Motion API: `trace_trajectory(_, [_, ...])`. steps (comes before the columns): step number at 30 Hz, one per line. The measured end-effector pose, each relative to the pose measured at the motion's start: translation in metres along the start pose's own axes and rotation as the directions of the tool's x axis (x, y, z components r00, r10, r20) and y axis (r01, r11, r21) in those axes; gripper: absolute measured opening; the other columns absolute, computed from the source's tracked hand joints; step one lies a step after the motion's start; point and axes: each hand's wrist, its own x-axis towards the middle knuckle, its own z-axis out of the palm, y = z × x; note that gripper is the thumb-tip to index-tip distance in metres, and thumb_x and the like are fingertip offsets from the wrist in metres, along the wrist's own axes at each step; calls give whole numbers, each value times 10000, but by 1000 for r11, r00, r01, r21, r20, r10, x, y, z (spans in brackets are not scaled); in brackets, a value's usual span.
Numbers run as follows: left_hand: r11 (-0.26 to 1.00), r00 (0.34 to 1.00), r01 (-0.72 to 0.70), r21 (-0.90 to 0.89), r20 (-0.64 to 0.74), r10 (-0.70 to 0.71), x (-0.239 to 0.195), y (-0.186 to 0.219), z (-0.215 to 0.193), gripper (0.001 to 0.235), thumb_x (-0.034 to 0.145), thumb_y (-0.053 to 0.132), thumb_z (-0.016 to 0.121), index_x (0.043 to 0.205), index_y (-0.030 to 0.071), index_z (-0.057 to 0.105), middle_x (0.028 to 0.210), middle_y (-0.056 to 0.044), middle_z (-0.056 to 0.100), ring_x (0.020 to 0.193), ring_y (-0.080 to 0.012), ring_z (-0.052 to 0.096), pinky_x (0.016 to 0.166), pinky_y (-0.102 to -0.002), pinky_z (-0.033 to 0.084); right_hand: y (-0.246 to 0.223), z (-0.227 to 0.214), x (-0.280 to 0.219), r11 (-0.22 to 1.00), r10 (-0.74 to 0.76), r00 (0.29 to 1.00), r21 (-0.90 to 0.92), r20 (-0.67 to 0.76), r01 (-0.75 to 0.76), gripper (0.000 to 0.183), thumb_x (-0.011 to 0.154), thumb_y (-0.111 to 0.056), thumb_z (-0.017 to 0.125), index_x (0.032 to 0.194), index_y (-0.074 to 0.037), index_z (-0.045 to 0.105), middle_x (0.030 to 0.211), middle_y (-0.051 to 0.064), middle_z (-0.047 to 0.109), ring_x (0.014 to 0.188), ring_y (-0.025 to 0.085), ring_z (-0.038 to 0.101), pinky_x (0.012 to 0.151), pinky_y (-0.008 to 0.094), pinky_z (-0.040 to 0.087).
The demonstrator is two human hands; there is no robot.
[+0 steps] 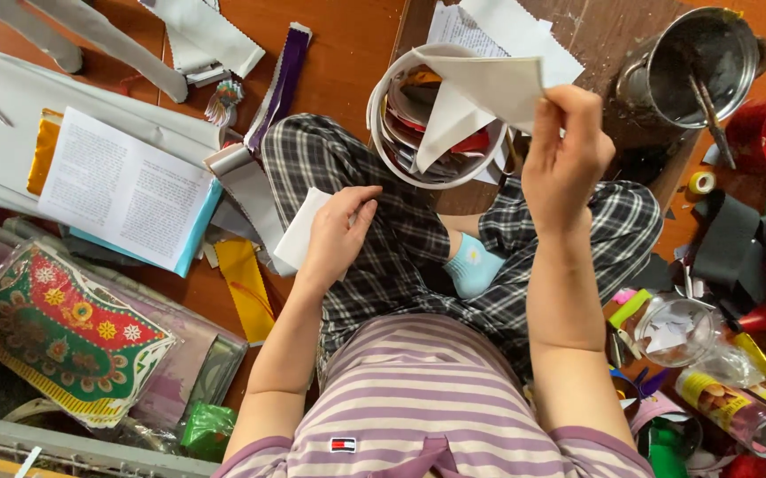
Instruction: Cut strips of material and organize them into a bucket while sitting on the floor
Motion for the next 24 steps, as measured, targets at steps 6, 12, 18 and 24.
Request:
trace_trajectory(6, [995,990,-19,99,139,5,10,22,-8,263,997,166,511,1205,58,631,1162,-97,673,1027,-226,613,796,-328,490,3,22,3,971,-156,881,-94,447,220,126,971,158,597,991,35,613,698,94,563,546,192,492,468,337,417])
trace_trajectory(12, [986,986,-110,126,136,93,16,19,-5,252,1000,140,516,1190,20,629,1162,-122,666,1093,-271,604,923,-379,477,-8,49,-1,903,-310,848,-146,430,404,43,1002,51,591,994,12,575,818,112,682,757,225,698,679,317,536])
trace_trajectory(18, [992,984,-81,100,167,64,21,15,-1,251,1005,134,507,1209,42,619,1182,-127,648,1083,-259,585,723,-326,519,7,63,0,870,-236,857,-295,457,396,149,942,60,662,976,-55,574,844,46,723,738,160,727,558,257,485])
trace_trajectory(24, [981,975,-150,124,183,126,32,23,0,266,1014,78,480,1226,-28,600,1295,-187,546,1198,-342,541,995,-435,463,2,80,-2,814,-339,731,-205,592,543,142,917,-7,676,833,-81,589,805,52,633,768,205,645,685,305,500])
